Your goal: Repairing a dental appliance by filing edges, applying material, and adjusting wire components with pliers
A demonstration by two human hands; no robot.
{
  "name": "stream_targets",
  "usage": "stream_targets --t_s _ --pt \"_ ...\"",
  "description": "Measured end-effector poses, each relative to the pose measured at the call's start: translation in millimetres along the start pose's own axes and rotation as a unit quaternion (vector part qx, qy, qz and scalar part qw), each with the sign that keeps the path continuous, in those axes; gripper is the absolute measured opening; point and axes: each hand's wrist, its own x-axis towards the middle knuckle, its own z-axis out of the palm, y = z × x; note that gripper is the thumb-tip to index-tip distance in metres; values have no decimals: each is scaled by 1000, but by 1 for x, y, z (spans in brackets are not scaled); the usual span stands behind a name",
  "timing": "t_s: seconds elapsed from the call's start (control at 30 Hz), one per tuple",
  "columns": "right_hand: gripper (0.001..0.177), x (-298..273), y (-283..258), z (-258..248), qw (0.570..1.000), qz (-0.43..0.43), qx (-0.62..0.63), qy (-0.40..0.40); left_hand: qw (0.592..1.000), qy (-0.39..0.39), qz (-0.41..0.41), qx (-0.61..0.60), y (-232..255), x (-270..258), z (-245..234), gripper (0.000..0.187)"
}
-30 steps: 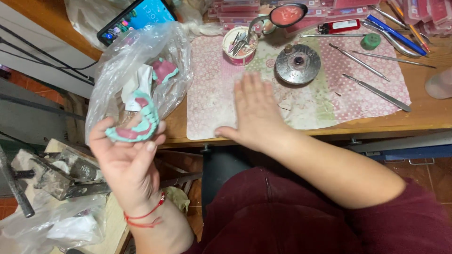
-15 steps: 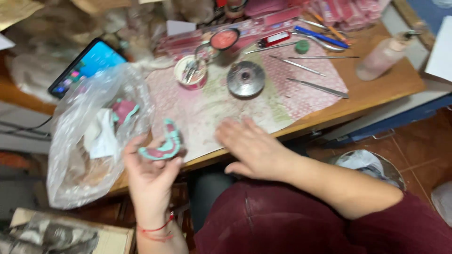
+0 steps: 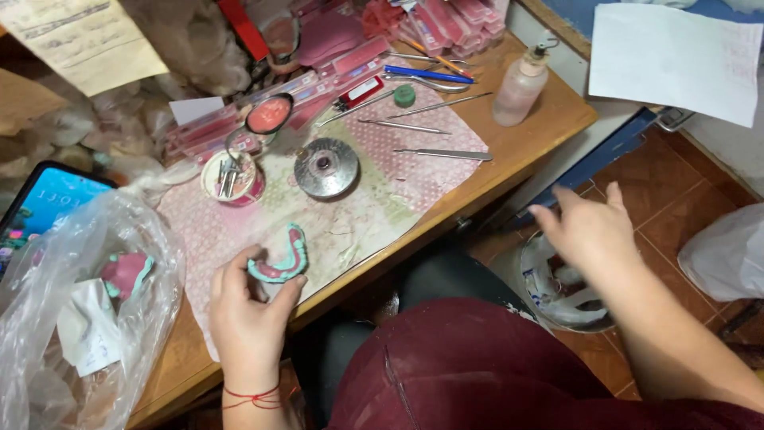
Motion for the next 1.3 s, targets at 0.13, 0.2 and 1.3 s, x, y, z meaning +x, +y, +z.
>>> stream_targets --t_s 0.13,0.2,1.3 --pt "47 4 10 25 993 -52 103 32 996 31 17 85 -11 -2 1 81" --pt "51 0 -9 30 912 -219 347 -10 990 64 50 112 -16 -5 2 89" --pt "37 -34 5 -29 950 -286 -86 91 922 -30 385 -17 63 -147 70 18"
